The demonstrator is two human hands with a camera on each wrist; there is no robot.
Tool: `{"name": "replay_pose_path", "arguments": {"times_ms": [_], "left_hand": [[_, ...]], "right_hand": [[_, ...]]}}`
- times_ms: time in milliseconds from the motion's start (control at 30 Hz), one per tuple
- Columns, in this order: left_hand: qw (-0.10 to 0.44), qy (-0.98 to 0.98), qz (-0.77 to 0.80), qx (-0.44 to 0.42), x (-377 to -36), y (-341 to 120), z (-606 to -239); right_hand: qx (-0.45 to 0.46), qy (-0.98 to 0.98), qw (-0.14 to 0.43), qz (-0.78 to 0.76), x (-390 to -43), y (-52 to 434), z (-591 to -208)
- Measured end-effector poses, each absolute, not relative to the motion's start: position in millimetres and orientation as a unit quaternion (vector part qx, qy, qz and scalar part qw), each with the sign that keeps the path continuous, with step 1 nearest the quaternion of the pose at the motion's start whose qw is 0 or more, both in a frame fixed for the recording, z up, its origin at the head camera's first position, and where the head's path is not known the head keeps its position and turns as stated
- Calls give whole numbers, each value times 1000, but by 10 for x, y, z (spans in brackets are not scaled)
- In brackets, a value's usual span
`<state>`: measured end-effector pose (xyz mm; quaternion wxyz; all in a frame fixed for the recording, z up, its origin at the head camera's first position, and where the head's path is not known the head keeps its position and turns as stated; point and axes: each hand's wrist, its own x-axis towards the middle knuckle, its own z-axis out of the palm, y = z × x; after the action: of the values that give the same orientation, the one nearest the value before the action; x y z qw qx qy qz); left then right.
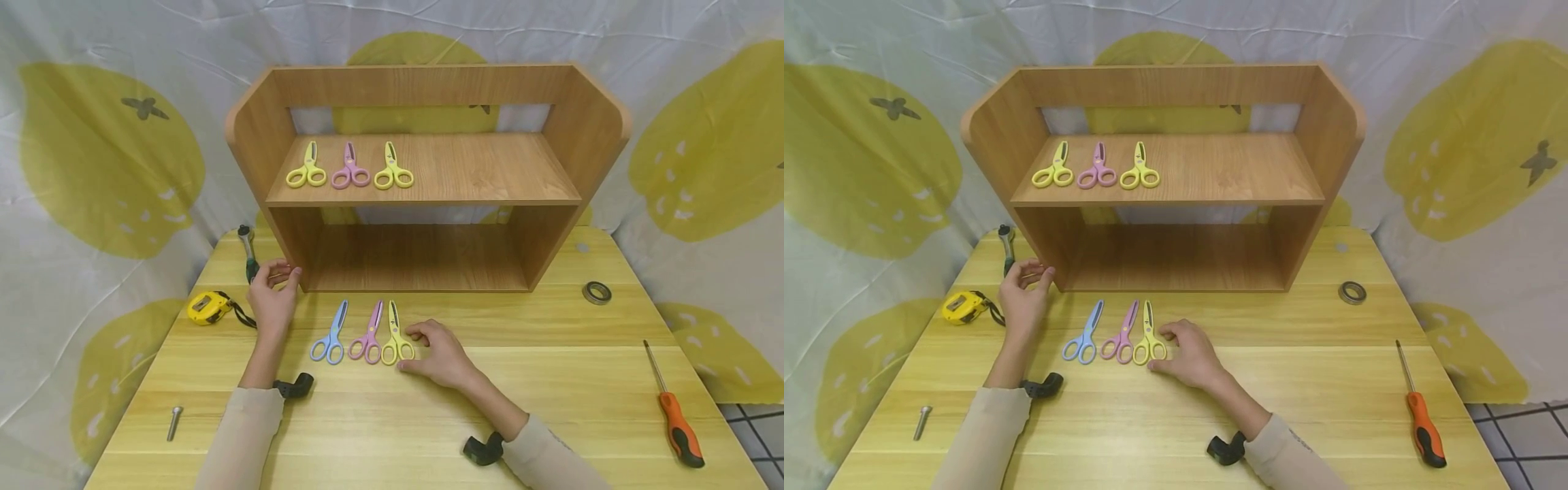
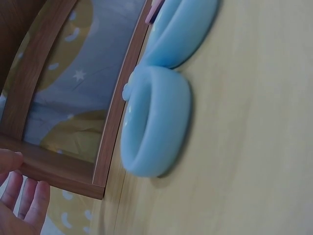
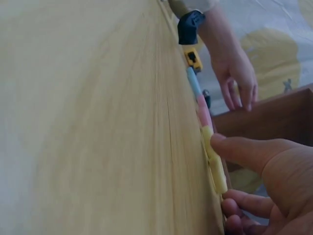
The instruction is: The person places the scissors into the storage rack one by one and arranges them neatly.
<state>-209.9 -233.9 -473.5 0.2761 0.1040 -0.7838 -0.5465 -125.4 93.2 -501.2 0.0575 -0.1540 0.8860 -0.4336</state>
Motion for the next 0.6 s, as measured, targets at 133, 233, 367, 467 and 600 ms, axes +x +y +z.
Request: {"name": "replay_pose_path", "arguments": {"times_ms": [133, 233, 367, 467, 600], "left_hand": [[276, -781, -551, 100, -2092, -2338, -4723], [273, -782, -551, 100, -2090, -2340, -4718], [271, -783, -551, 101, -2091, -2343, -4717], [271, -783, -550, 101, -2093, -2341, -4720], [270, -784, -551, 98, -2085, -2342, -4719]], "right_hand": [[-154, 903, 39, -400, -1239, 884, -5035], [-147, 912, 31, -382, -1223, 849, -5031], [-136, 917, 25, -375, -1207, 820, -5006], [-130, 916, 26, -378, -1198, 811, -4981], [-119, 913, 38, -387, -1207, 821, -4933]]}}
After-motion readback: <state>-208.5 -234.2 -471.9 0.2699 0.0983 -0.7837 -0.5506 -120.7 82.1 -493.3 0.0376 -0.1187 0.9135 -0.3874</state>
